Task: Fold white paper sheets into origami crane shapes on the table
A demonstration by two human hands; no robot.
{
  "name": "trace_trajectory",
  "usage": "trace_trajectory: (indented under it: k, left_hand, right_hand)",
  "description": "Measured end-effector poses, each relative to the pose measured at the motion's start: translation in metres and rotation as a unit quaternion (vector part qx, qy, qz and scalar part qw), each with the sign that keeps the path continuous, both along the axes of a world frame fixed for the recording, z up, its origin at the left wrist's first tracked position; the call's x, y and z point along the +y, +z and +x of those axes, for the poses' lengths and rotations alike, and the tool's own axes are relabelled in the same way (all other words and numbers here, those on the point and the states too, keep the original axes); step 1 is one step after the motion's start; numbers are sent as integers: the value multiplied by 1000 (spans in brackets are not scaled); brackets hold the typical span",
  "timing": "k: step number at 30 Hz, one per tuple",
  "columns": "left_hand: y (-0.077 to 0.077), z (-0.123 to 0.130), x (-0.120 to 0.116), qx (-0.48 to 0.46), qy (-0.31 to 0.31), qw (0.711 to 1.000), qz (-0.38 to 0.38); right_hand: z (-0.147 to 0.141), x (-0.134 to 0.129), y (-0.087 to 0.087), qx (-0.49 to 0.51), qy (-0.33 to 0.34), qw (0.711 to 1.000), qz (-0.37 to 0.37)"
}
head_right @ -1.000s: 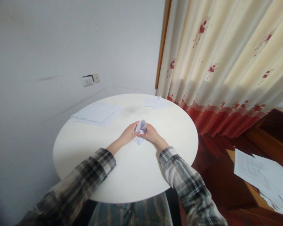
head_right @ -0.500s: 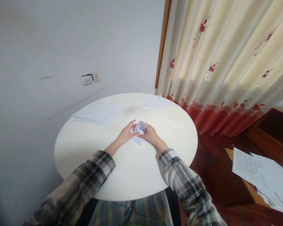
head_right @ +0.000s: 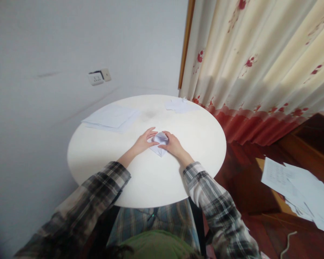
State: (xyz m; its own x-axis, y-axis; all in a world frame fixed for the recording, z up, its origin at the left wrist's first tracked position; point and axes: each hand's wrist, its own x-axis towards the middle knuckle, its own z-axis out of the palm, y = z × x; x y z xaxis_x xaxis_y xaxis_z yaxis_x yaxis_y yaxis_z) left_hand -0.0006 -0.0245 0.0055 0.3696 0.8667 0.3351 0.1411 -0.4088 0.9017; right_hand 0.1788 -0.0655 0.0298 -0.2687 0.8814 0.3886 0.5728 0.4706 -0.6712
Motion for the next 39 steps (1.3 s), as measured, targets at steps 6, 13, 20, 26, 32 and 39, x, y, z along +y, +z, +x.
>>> trace_trajectory:
  k: [6,13,20,26,32,39]
  left_hand:
    - [1,-9,-10,2,-31,999,-6]
    - [6,-14,-26,0,-36,999,-17]
    - [7,-17,-42,38,-29,999,8]
    - [12,-18,-56,80,-10,996,27]
    - [21,-16,-72,116,9,993,36]
    - [18,-16,-84,147,3,988,50]
  right_hand:
    - [0,-11,-1,6,7,1000,3]
    - [-1,-25,3,32,18,999,-5]
    - [-4,-39,-1,30,-7,999,-12]
    - [-7,-50,1,35,-9,999,-7]
    - [-9,-60,1,35,-21,999,-12]
    - [-11,-73,-2,36,-32,999,-16]
